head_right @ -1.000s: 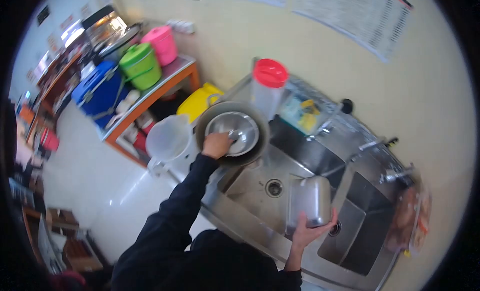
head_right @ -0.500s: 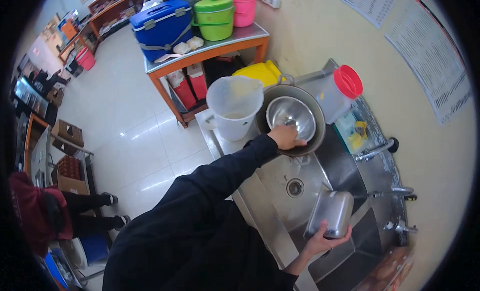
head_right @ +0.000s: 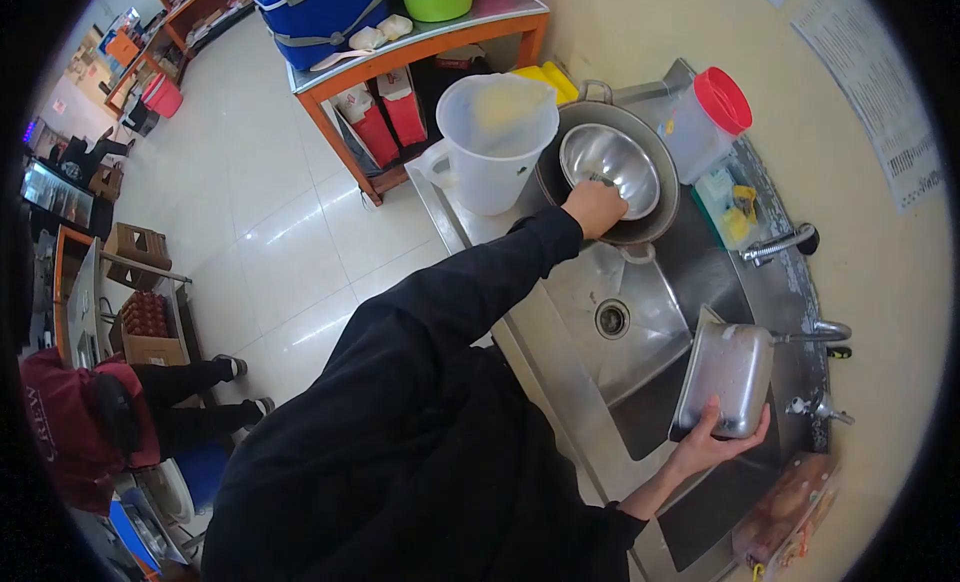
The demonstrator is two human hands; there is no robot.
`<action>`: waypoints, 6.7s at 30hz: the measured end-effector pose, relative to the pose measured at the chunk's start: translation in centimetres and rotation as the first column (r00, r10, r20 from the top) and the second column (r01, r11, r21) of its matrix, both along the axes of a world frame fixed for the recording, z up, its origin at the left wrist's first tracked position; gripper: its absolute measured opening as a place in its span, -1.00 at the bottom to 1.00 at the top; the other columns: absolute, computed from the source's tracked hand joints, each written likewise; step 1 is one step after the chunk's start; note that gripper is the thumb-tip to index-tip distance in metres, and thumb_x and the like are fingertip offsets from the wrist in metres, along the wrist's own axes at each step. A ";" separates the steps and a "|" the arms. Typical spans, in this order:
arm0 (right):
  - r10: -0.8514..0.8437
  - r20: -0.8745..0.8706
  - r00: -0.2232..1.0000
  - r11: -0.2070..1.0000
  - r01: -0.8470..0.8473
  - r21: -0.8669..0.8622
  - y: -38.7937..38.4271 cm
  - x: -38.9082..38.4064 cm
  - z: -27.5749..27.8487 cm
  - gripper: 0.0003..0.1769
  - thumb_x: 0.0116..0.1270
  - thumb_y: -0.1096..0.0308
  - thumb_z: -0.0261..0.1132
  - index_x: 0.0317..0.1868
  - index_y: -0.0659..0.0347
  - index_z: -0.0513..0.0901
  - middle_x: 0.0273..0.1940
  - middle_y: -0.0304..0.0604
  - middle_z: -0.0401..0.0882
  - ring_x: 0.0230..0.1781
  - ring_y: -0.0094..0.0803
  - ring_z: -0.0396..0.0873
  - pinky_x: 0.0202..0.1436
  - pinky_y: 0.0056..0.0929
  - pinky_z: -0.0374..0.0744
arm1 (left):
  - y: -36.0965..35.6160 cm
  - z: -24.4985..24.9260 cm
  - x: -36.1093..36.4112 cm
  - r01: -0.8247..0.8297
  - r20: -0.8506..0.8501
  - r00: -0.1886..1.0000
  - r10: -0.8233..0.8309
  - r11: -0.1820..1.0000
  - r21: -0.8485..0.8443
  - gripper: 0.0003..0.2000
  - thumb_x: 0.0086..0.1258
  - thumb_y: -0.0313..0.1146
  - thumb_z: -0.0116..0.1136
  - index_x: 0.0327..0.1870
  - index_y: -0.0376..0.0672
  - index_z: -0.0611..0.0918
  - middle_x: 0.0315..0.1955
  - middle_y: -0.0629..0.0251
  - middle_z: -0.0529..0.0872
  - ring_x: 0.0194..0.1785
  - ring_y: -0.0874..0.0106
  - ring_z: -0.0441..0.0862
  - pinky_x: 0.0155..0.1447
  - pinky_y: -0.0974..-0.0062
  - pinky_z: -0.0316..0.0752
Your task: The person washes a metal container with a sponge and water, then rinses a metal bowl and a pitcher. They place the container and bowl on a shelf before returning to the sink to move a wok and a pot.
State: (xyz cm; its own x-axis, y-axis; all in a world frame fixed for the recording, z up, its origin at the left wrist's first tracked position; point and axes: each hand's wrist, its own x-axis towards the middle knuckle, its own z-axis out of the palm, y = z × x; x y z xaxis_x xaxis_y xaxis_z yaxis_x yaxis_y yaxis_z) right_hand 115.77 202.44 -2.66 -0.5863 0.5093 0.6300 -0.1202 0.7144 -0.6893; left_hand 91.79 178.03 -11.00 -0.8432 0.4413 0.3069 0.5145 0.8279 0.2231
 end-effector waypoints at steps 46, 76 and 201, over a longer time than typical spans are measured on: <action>-0.206 0.077 0.975 0.919 0.220 -0.326 3.4 2.6 -1.7 -0.20 -0.09 0.37 0.46 0.19 0.16 0.26 0.07 -0.03 0.35 0.08 -0.24 0.36 0.15 -0.34 0.34 | 8.5 8.4 5.6 -0.460 0.456 0.618 -0.641 0.176 0.870 -0.66 0.42 -0.14 0.05 -0.54 -0.15 0.54 -0.72 0.57 0.39 -0.68 0.73 0.25 -0.63 0.71 0.12; -0.313 0.056 0.948 0.840 0.304 -0.449 5.7 0.2 -2.4 -0.28 0.01 0.34 0.44 0.18 0.24 0.30 0.07 -0.04 0.36 0.09 -0.28 0.35 0.19 -0.38 0.29 | 7.3 5.3 7.3 -0.689 0.474 0.435 -0.766 0.055 0.722 -0.74 0.44 -0.23 0.01 -0.21 -0.28 0.60 -0.28 0.27 0.68 -0.18 0.51 0.62 -0.03 0.45 0.51; -0.023 0.231 0.973 0.932 0.105 -0.348 -0.6 0.9 -3.9 -0.20 -0.16 0.31 0.53 0.13 0.22 0.35 -0.05 -0.03 0.51 -0.04 -0.26 0.52 0.05 -0.36 0.47 | -5.2 4.2 15.5 0.472 0.532 0.798 -0.284 0.842 -0.259 -0.64 0.09 0.02 0.24 -0.51 -0.15 0.63 -0.59 0.10 0.65 -0.43 0.13 0.66 -0.34 0.20 0.52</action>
